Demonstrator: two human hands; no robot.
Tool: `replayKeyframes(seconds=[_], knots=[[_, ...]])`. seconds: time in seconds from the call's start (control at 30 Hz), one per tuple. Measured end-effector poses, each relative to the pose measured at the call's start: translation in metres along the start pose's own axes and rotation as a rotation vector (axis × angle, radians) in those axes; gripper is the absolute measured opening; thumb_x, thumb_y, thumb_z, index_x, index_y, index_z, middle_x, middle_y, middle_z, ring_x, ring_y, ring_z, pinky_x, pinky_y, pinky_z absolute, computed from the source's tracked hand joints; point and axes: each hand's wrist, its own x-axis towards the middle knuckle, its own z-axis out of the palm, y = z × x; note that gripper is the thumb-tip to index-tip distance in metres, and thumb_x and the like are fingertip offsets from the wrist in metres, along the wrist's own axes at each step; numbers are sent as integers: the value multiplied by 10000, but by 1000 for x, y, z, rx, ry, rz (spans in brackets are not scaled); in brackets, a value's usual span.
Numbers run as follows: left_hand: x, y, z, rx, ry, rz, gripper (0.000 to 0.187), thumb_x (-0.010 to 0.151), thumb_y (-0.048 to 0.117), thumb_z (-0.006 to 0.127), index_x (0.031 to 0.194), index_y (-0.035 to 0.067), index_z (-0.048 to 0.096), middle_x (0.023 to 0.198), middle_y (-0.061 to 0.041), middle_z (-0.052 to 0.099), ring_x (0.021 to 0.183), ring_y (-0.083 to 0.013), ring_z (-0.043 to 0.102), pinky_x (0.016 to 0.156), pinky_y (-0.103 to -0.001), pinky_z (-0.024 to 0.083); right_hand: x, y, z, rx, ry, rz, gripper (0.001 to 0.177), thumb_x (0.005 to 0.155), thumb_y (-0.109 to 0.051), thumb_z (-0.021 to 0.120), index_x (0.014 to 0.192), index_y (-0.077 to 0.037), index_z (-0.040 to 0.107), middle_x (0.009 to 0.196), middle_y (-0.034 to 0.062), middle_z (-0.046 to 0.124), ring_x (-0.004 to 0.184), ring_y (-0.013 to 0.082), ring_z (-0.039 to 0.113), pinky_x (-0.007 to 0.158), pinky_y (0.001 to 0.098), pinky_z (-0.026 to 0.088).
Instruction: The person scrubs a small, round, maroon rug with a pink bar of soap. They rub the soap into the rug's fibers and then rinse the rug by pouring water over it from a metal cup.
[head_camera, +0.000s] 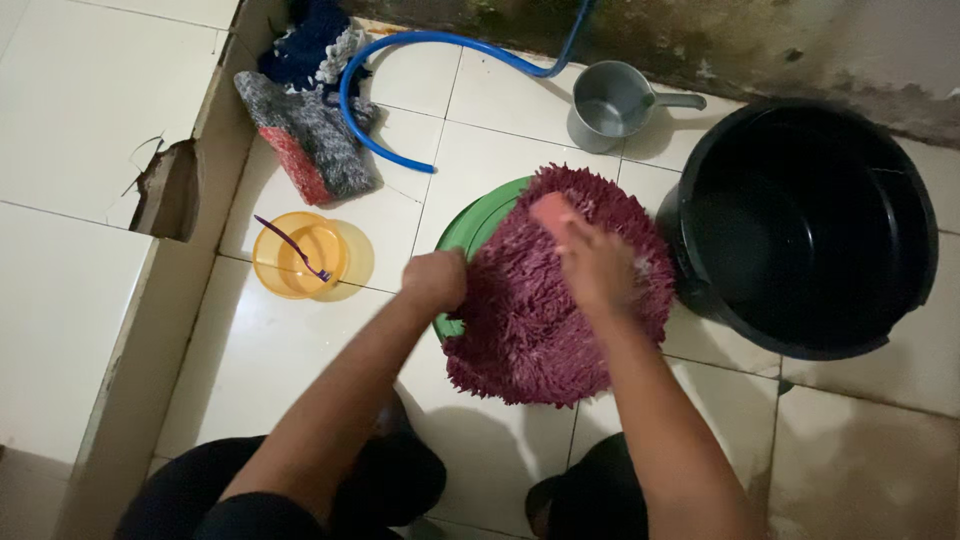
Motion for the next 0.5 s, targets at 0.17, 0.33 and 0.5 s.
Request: replayKeyframes(seconds=[0.17,0.33,0.5], knots=[[-7,-33,-22,-81,-140,-42,332,842,246,698,1136,102,755,1080,-141,795,1019,-288,769,905,-433,601,-3,8,-21,29,11,101,521,1000,-351,620,1486,-177,546,1275,199,665,1134,407,624,998,545,469],[-2,-62,-23,-94,-99,-176,370,834,326,749,1155,143,758,1181,-115,755,1118,-293,713,954,-451,554,-14,-32,1,39,111,-236,484,942,-378,636,1404,-241,590,1274,152,676,1117,367,632,968,551,485],[-2,-80,-13,71,-47,-236,318,896,276,670,1155,122,772,1191,-144,746,1148,-319,703,1054,-502,460,-4,-1,-10,221,-103,345,411,1072,-425,545,1387,-203,690,1188,172,750,1027,343,737,973,470,585]])
